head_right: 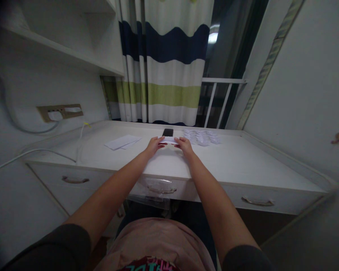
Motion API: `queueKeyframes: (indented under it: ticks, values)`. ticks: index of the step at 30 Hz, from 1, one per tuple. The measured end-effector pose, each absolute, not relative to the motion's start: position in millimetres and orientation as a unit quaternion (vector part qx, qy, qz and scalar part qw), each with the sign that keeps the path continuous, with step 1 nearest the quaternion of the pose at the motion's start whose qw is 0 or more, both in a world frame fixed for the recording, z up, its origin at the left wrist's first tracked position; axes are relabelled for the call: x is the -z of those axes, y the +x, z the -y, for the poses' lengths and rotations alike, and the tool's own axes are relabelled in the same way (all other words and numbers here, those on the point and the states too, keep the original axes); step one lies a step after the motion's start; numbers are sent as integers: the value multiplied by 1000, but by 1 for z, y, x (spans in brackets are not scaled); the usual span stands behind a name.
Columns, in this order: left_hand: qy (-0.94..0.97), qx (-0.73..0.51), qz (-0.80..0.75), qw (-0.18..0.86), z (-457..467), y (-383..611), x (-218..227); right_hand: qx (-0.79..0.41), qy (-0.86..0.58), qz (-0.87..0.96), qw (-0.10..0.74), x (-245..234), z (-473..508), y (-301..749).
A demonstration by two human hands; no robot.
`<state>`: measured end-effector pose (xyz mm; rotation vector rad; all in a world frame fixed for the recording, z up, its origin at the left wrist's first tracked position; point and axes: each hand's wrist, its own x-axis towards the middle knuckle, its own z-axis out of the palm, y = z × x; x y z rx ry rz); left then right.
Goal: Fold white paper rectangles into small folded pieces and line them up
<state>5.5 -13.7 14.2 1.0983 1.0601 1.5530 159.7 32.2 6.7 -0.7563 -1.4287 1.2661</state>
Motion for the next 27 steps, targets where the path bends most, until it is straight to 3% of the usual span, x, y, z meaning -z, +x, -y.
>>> queueKeyframes:
  ticks: [18, 27]
  values:
    - [490, -603, -449, 442, 12, 8, -10, -517, -335, 627, 477, -5, -31, 161]
    - [521, -599, -438, 422, 12, 7, -10, -468, -330, 646, 505, 3, -40, 161]
